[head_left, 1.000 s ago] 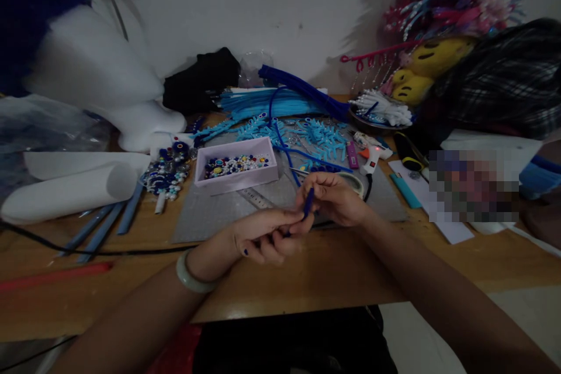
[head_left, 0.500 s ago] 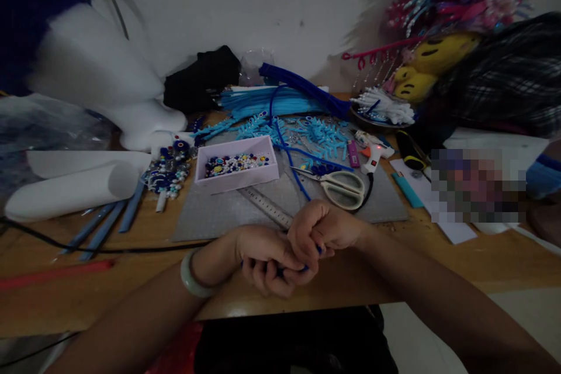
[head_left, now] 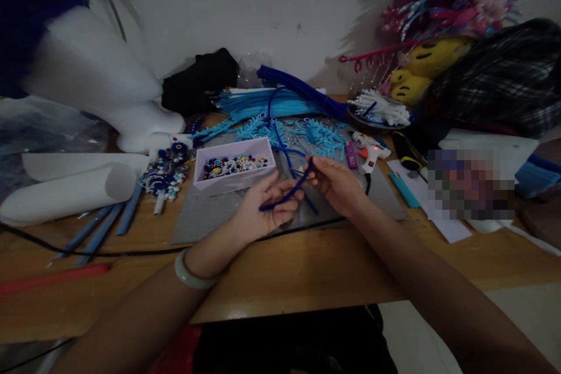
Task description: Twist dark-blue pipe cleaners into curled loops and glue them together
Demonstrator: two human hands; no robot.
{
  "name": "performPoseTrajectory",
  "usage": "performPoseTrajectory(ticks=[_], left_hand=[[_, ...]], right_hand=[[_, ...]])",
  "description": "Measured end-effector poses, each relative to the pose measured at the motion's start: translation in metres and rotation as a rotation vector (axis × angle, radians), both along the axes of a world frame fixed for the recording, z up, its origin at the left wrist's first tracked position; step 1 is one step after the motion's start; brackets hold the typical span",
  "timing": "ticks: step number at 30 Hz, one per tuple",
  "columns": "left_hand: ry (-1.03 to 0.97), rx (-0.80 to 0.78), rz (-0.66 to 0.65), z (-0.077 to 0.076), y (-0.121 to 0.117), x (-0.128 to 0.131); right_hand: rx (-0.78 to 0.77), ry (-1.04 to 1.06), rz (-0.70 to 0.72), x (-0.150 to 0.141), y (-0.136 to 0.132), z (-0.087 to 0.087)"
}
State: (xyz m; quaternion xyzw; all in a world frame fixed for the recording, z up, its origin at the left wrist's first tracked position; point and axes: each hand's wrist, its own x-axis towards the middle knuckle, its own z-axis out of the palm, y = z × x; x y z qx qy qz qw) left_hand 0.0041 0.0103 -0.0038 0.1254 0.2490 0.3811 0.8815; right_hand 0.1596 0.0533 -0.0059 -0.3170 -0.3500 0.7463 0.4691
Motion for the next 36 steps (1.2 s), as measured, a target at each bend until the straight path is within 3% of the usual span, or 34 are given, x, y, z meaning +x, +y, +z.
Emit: performPoseTrajectory(ticks=[4, 11, 18, 26, 28, 30, 34, 36], left_hand=[[0.034, 0.088, 0.372, 0.001, 0.001, 0.003], [0.146, 0.229, 0.618, -0.003, -0.002, 0.016], [0.065, 0.224, 0.702, 0.0, -0.004, 0.014], [0.037, 0.099, 0.615, 0.003, 0.001, 0.003], [0.057, 0.11, 0.607, 0.004, 0.001, 0.001], [0.072, 0.096, 0.62, 0.004, 0.002, 0.0], [0.102, 0.083, 0.654, 0.004, 0.003, 0.0], [0.129, 0.079, 0.635, 0.004, 0.004, 0.001]], right_hand=[[-0.003, 0.095, -0.15, 0.002, 0.003, 0.0], [-0.039, 0.121, -0.187, -0.004, -0.005, -0.002], [-0.014, 0.109, -0.14, -0.003, -0.007, -0.001], [0.052, 0.06, -0.066, -0.007, -0.008, -0.008], [0.143, -0.045, -0.056, -0.007, -0.006, -0.008], [0.297, -0.295, -0.064, -0.003, -0.004, -0.004], [0.535, -0.692, -0.181, 0.036, -0.005, 0.02], [0.819, -1.216, -0.234, 0.073, -0.008, 0.035]])
